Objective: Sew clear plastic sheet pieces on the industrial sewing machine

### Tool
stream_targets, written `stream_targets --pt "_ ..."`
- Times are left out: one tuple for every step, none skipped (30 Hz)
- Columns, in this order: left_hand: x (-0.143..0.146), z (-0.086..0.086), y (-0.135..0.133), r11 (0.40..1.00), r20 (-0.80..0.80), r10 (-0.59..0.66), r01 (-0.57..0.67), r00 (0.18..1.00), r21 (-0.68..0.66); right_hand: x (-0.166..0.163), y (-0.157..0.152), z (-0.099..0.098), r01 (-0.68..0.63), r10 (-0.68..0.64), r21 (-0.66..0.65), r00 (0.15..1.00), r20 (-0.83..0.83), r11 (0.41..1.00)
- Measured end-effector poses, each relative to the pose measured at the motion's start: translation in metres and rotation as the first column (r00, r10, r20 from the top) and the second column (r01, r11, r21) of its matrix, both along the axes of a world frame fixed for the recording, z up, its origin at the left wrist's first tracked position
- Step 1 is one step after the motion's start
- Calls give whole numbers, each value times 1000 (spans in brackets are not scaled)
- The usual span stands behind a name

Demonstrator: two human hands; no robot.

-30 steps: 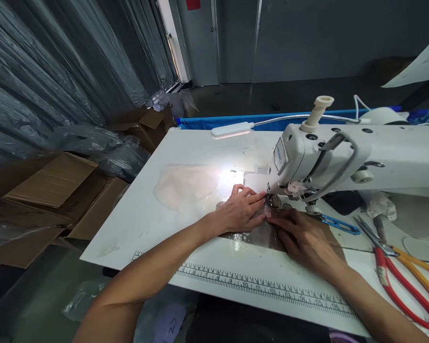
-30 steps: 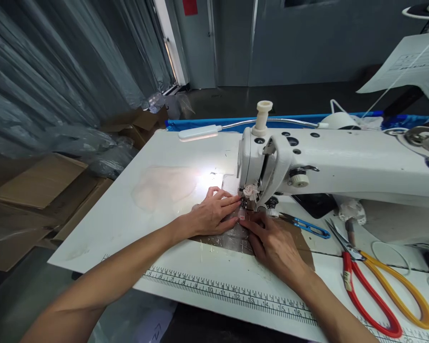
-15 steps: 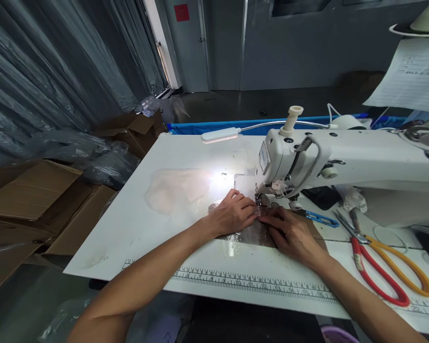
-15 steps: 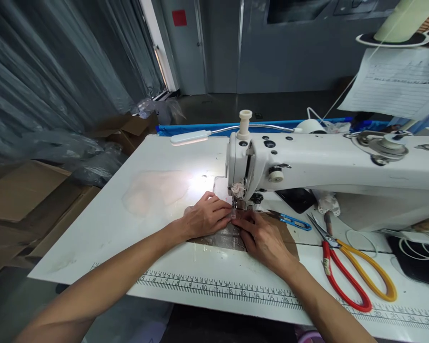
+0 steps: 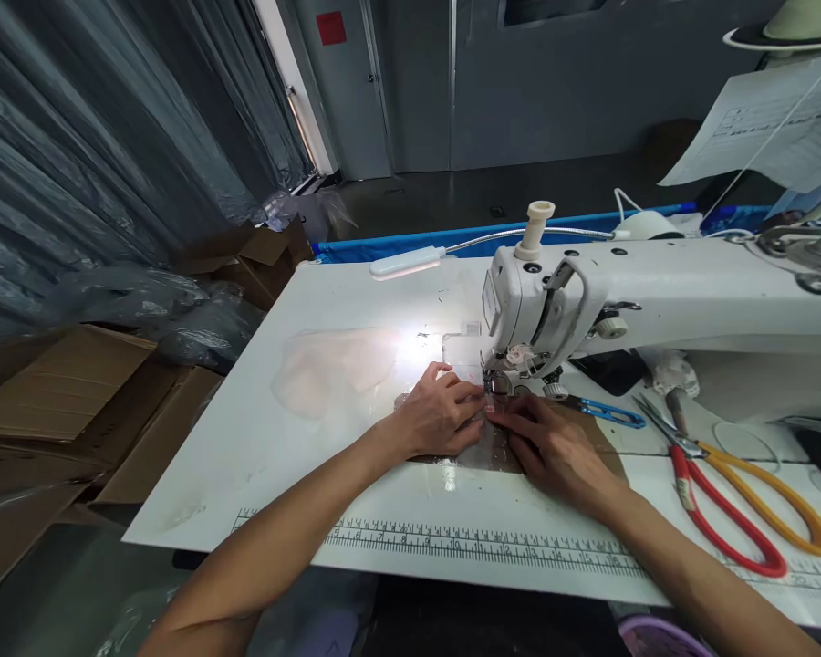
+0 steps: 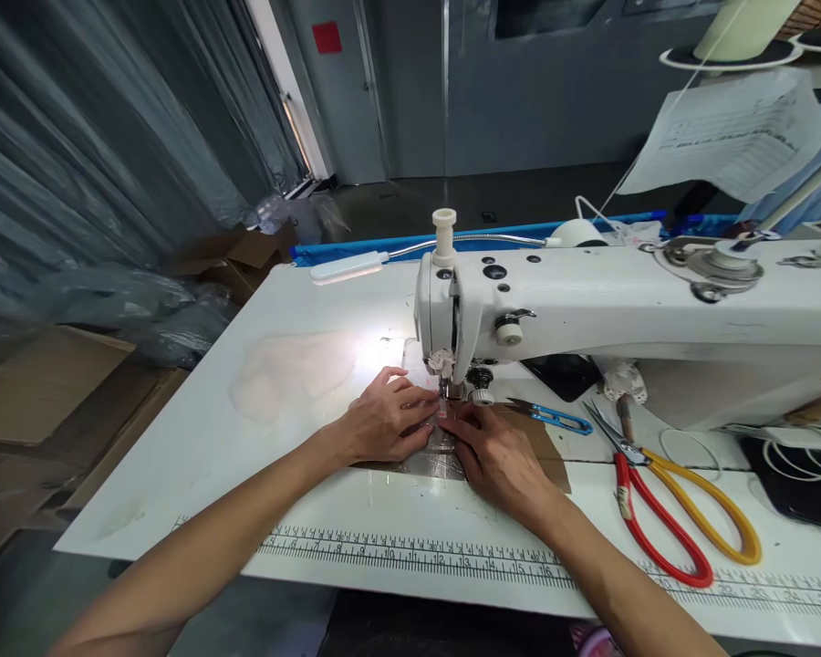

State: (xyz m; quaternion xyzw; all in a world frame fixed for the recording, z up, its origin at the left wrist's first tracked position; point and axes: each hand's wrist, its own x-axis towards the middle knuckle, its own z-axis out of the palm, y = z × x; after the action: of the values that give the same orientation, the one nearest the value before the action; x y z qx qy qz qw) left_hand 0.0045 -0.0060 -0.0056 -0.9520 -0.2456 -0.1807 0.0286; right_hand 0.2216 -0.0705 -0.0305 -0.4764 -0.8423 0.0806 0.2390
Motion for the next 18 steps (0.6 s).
stream_targets --pt "0 0 0 1000 -5 5 -5 1000 5 0 0 -1 -1 1 2 1000 1 1000" --pt "1 0 0 1000 -11 12 -12 1000 11 0 0 -1 1 -1 4 1000 3 1000" --pt "1 0 0 1000 -18 19 -19 1000 16 0 0 -1 9 -9 6 1000 7 1000" --pt "2 0 0 999 -25 28 -27 999 21 -1 0 -2 20 -20 10 1000 14 1000" --pt "3 0 0 999 -32 37 -37 999 25 -1 0 -2 31 -32 14 999 23 999" --pt "4 0 0 998 -37 48 -47 998 28 -2 -1 -1 42 -43 18 999 32 999" --pt "5 0 0 998 -42 59 -58 997 30 -3 -1 -1 52 -53 20 998 41 998" --pt "6 0 0 997 -46 71 -69 996 30 -3 -1 -1 59 -60 20 997 46 998" --pt "7 0 0 996 -49 83 -82 995 30 -4 -1 -1 63 -63 14 997 47 998" --pt "8 0 0 995 -51 96 -95 994 28 -4 -1 -1 66 -66 6 997 45 998" --pt "9 1 0 994 -54 108 -107 993 26 -5 -1 -1 68 -68 -1 997 41 998" --pt "10 1 0 993 -55 120 -119 991 23 -5 -1 0 69 -69 -6 997 35 998" --pt "10 2 0 991 -57 130 -129 990 19 -5 -2 0 66 -65 -12 997 28 998" --pt "11 2 0 990 -58 139 -139 989 17 -5 -2 0 60 -60 -19 998 20 998" --pt "12 3 0 989 -58 150 -149 987 15 -5 -2 0 55 -55 -26 998 11 998" --pt "12 3 0 987 -57 160 -160 985 15 -5 -2 0 49 -48 -35 999 2 998" --pt "13 3 0 985 -55 170 -170 984 16 -4 -2 0 41 -41 -46 999 -8 998" --pt "13 2 0 984 -50 179 -178 983 17 -4 -2 0 34 -35 -59 999 -20 998"
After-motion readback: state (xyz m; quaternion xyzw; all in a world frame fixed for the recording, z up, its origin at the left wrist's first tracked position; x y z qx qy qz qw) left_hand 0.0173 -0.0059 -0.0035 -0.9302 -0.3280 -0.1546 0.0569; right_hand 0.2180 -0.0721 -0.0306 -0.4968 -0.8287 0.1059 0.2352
